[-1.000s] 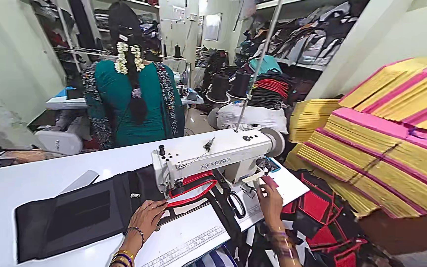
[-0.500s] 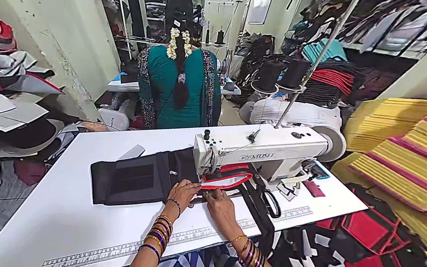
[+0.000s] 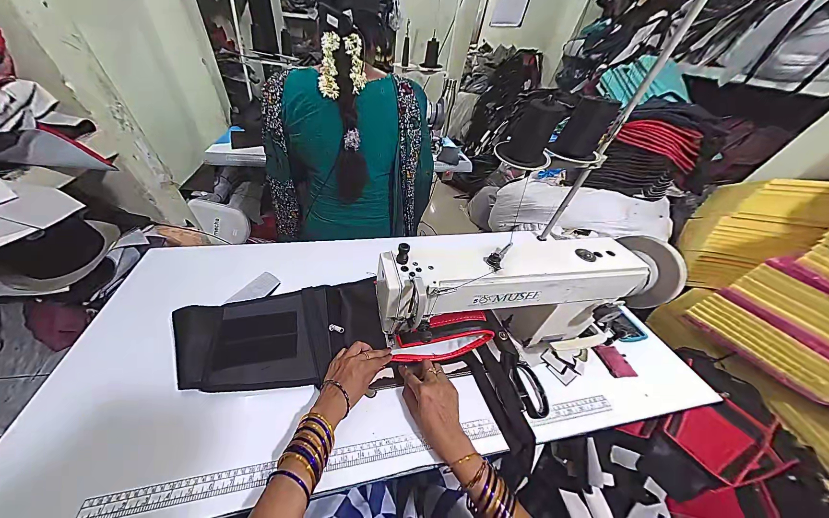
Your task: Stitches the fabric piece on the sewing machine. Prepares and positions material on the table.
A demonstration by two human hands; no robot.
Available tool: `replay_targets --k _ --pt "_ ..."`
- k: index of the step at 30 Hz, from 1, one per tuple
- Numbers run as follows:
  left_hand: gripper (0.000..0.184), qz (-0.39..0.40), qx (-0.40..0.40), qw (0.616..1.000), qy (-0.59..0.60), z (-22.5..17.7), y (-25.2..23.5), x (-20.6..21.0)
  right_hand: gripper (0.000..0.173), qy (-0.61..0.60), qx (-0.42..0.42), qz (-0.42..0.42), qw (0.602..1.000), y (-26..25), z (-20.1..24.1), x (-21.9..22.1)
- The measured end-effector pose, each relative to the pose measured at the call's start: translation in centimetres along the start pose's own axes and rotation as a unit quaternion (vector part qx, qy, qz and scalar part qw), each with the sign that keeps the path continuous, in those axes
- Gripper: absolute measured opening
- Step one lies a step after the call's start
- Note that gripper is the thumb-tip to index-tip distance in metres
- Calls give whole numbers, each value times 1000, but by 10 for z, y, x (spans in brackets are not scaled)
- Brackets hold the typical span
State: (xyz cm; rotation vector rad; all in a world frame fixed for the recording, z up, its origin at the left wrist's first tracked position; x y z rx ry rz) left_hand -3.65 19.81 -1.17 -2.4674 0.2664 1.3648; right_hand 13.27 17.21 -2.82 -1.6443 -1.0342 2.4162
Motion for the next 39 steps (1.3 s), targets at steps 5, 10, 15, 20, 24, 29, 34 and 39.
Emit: replay_targets --k 5,10,15,20,24,29,34,39 --pt "32 21 -7 1000 -2 1 -1 1 23 -17 8 0 1000 0 -3 0" --pt "32 37 0 999 7 3 -1 0 34 -74 42 29 996 -8 -7 1" --pt "30 1 8 999 33 10 -3 3 31 -14 -2 34 999 -14 -1 11" --pt "43 -4 -19 999 43 8 -2 1 35 -9 13 122 992 -20 9 7" --pt "29 -24 40 999 24 8 0 5 31 -108 -37 84 990 -16 -10 7" --pt "27 -39 51 998 29 9 2 7 30 -265 -23 -24 964 6 -26 0" --pt "25 -76 59 995 25 11 1 9 23 -426 103 -47 898 31 -40 -17" --pt "37 -42 60 997 -27 5 0 6 22 -444 144 -34 884 34 -46 -17"
Point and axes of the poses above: each hand's wrist, its own y-axis away from the middle knuckle, its own x-axis out of the palm, z = x × y, the point moved 3 cm from there along -y, towards the middle knuckle, and after that the axes turned 3 degrees about -x, right-handed, at the moved point
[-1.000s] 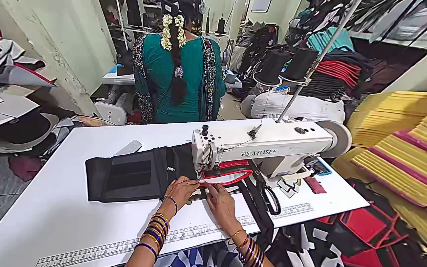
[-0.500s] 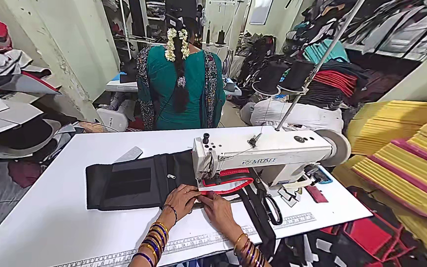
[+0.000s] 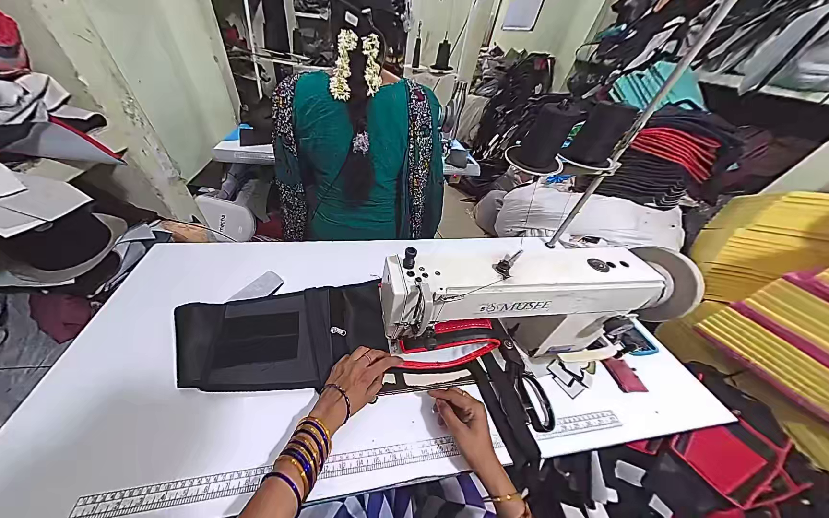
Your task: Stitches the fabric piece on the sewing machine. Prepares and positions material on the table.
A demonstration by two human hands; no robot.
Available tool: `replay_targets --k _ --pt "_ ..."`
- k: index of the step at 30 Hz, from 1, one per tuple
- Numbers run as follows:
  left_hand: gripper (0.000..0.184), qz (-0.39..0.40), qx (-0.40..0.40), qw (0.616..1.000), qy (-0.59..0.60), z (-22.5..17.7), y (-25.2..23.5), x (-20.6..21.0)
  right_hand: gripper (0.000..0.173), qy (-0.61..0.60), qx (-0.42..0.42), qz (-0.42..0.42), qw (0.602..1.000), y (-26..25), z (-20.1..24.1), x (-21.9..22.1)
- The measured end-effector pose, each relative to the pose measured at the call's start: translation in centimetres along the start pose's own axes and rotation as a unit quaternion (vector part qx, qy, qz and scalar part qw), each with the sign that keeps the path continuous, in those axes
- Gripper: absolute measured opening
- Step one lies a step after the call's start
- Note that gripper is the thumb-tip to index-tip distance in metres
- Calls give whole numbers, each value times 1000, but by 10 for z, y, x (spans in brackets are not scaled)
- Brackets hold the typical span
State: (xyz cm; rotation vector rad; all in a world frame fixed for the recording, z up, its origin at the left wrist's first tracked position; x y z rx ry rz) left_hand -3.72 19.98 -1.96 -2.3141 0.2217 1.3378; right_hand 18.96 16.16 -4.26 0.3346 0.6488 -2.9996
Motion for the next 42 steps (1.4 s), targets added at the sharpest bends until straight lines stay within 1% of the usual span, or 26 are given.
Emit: replay_targets --k 1,3,6,8,12,14,16,18,20,22,24,25,30,33,38,42 --pt "41 12 9 1000 -12 -1 0 1 23 23 -11 8 1000 -1 -1 1" --pt "40 32 6 999 -11 -2 0 0 24 69 -28 23 997 -1 -2 2" --pt "28 -20 8 1000 3 -2 2 1 25 97 -36 32 994 0 -3 2" --pt "26 -37 6 999 5 -1 3 1 25 104 -40 32 993 0 -3 2" --pt "27 -30 -2 999 12 0 2 1 26 122 -53 23 991 2 -3 3" --pt "26 -29 -10 999 22 1 2 1 26 154 -66 23 986 -2 1 5" --pt "26 -23 -17 999 24 1 1 2 27 231 -101 26 967 -10 9 13" --pt "26 -12 -24 999 18 0 0 1 32 309 -106 52 944 -23 17 25" --pt "26 -4 -31 999 12 -1 -1 0 39 372 -82 91 920 -35 19 37" --pt "27 14 -39 999 -3 -3 -3 -1 39 409 -42 135 901 -42 21 45" --pt "30 65 -68 995 -19 -6 -5 -3 38 427 -24 161 890 -45 24 48" --pt "30 74 -74 994 -25 -6 -6 -3 38 433 -19 170 885 -45 25 48" --pt "37 -8 -20 999 -29 -3 -4 3 38 450 -59 166 875 -45 24 50" --pt "33 22 -25 999 -26 -6 -2 0 38 450 -60 169 875 -44 23 50" --pt "30 19 -20 999 -28 -4 -2 2 38 448 -66 159 877 -42 22 51" --pt "28 22 -21 999 -14 -3 -4 0 39 458 -64 161 872 -44 22 51"
Point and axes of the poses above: each hand's wrist, its own y-axis away from the middle knuckle, its own x-axis out of the palm, z = x × y, the point moved 3 cm from there along -y, towards the middle knuckle, and after that the axes turned 3 degrees about -x, right-handed, at the moved point
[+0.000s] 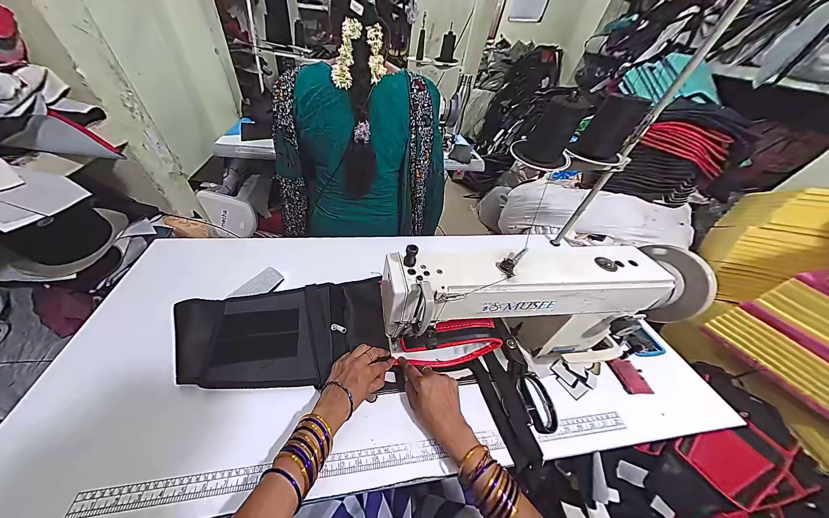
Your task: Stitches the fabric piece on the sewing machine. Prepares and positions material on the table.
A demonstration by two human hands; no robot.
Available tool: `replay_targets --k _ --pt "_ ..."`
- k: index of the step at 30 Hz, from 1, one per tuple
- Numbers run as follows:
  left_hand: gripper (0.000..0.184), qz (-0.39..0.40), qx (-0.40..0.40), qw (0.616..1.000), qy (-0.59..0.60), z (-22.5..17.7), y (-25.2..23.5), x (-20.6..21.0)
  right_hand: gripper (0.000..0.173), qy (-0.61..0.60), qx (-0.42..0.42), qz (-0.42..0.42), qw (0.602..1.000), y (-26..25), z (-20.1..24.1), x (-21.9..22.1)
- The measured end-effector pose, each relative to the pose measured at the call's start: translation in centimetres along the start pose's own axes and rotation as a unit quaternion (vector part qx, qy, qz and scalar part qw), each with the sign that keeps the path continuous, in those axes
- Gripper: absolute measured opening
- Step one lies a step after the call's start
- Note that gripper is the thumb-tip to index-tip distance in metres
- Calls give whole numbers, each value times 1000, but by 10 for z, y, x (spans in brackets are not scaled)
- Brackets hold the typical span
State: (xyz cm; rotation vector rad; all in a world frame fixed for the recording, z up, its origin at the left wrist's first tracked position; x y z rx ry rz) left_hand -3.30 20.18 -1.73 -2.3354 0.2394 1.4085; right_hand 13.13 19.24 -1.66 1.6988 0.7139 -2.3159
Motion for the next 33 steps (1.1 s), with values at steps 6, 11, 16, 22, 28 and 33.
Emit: replay_targets --k 6,11,16,22,28,33 --pt "30 26 -39 998 48 5 -7 -3 36 -115 -3 -64 991 5 -15 -1" --pt "31 43 -64 996 53 9 -15 -4 26 -73 120 -194 971 38 -87 -61" --pt "30 49 -70 995 44 12 -24 -8 27 63 236 -197 950 55 -182 -128" --pt "33 79 -104 990 49 12 -29 -11 29 148 268 -186 933 55 -190 -93" --pt "32 57 -83 993 69 8 -16 -6 26 140 239 -211 937 58 -192 -96" --pt "37 81 -80 993 40 13 -18 -3 18 37 143 -180 973 77 -154 -108"
Point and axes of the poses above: each hand's wrist, its own y-axis away from the middle knuckle, its own x-axis out of the palm, z = x × y, the point moved 3 cm from there along -y, towards the middle knuckle, and after that the axes turned 3 degrees about -x, right-handed, at the moved point
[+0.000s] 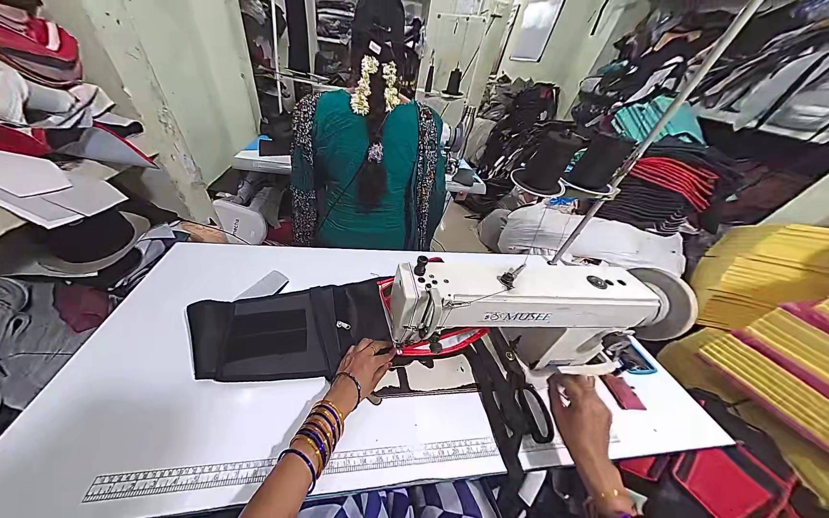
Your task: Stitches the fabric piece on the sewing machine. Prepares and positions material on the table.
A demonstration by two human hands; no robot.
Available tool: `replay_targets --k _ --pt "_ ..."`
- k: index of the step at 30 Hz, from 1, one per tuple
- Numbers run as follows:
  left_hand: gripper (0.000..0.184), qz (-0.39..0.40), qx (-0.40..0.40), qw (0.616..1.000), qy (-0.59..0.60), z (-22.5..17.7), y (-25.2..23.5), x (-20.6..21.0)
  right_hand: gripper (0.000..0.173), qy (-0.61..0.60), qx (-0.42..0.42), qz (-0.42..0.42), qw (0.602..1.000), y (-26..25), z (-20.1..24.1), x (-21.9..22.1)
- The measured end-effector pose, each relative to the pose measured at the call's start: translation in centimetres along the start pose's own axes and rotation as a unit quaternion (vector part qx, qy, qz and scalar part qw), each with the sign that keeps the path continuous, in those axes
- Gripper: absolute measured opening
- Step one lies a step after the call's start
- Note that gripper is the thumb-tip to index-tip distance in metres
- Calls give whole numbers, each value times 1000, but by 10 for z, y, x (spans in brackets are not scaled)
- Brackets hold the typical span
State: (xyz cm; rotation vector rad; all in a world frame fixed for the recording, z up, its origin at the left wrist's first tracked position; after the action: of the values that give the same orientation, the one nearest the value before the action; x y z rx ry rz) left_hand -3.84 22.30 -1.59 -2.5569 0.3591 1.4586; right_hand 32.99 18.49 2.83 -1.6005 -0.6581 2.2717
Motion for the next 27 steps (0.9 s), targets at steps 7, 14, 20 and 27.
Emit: replay_targets --k 7,14,20,27 --pt "39 19 -37 999 -23 -1 -12 -7 44 -5 107 176 979 37 15 12" --pt "37 4 -35 999 -9 8 -28 -13 32 -500 337 250 758 42 -19 -6" --pt "35 -12 -37 999 13 28 -46 -22 38 -464 221 337 789 15 -18 -21" --pt "36 -14 -35 999 -26 30 -55 -23 18 -339 92 524 776 -61 25 26"
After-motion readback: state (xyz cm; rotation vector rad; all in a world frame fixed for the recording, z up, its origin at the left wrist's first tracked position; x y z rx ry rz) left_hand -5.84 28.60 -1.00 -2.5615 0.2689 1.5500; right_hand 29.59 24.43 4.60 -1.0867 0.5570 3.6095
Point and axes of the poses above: each hand's wrist, its own y-axis away from the middle knuckle, its own x-axis out of the palm, z = x × y, the point moved 3 cm from there along -y, towards the middle knuckle, and after that the axes turned 3 degrees about -x, right-handed, at the moved point
